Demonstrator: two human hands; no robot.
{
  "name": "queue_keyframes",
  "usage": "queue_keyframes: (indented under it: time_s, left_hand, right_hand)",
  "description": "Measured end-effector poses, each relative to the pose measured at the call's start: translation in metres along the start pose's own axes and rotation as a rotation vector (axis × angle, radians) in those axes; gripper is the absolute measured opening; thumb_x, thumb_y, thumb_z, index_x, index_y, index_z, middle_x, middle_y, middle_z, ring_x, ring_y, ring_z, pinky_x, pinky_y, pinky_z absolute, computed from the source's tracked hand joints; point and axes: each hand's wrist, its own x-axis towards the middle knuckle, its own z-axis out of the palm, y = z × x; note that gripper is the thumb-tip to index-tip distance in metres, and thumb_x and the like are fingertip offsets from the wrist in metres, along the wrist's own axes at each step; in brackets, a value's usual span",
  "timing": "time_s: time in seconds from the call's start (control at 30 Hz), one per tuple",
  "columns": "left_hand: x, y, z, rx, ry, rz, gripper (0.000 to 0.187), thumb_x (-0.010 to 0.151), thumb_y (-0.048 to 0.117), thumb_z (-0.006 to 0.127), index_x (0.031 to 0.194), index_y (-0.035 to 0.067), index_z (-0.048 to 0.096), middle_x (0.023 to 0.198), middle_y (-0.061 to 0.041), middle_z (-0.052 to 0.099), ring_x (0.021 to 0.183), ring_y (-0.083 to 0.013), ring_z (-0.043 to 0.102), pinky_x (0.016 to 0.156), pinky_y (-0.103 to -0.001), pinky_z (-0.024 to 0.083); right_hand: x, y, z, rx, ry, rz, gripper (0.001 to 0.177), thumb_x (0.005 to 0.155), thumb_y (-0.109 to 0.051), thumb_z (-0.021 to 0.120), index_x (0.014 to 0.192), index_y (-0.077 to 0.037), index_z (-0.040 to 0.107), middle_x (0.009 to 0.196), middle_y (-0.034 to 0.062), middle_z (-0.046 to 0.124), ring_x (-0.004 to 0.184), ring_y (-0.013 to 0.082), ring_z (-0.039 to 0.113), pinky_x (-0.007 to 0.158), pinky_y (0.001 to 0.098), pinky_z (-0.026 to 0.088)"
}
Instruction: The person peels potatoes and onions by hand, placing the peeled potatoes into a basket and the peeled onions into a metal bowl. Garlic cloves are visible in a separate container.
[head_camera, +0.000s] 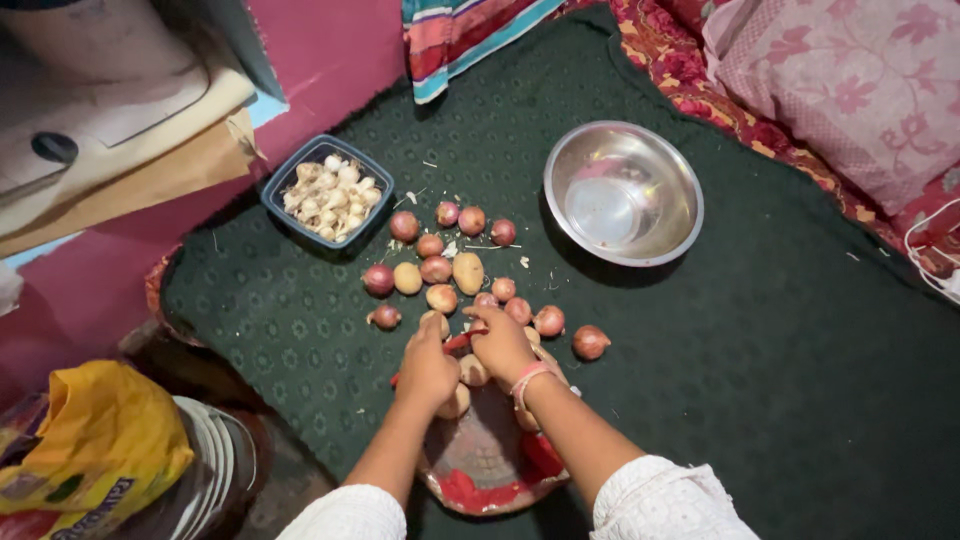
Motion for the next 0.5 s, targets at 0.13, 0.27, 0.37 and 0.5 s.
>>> queue_keyframes:
  time_s: [0.13,0.27,0.37,0.5]
  left_hand:
    - [0.027,0.0,-0.005,-0.025,0.074,0.112,0.068,0.075,-0.006,0.06,0.142,-0.002,0.048,0.145,-0.023,0.052,0.136,-0.0401,0.048,0.112,-0.044,0.038]
    - [0.05,-0.002,-0.012,-0.066,0.087,0.141,0.064,0.075,-0.006,0.058,0.139,-0.001,0.053,0.143,-0.023,0.055,0.136,-0.0398,0.049,0.113,-0.043,0.038]
    - [0.071,-0.009,-0.019,-0.043,0.059,0.081,0.063,0.074,-0.003,0.062,0.137,-0.002,0.053,0.141,-0.023,0.057,0.134,-0.0397,0.05,0.113,-0.043,0.039]
    - [0.101,-0.031,-0.027,0.021,0.024,0.097,0.068,0.07,-0.002,0.063,0.136,-0.003,0.053,0.138,-0.024,0.057,0.132,-0.0416,0.051,0.112,-0.045,0.039]
  right_hand:
    - [0.024,-0.024,-0.008,-0.056,0.002,-0.009,0.049,0.077,0.002,0.059,0.123,-0.01,0.073,0.089,0.0123,0.07,0.081,0.0247,0.069,0.072,0.0353,0.054]
    - [0.038,-0.038,-0.012,-0.104,-0.07,0.107,0.047,0.079,-0.001,0.062,0.122,-0.013,0.075,0.084,0.0126,0.07,0.078,0.0245,0.069,0.071,0.0358,0.053]
    - [0.057,-0.033,0.002,-0.027,-0.07,0.087,0.041,0.081,-0.001,0.064,0.12,-0.011,0.074,0.094,0.0082,0.074,0.083,0.0204,0.071,0.074,0.0335,0.056]
    - [0.084,0.004,0.037,0.133,-0.06,0.065,0.036,0.086,-0.002,0.065,0.121,-0.005,0.072,0.103,0.0064,0.077,0.095,0.0145,0.074,0.084,0.0279,0.056]
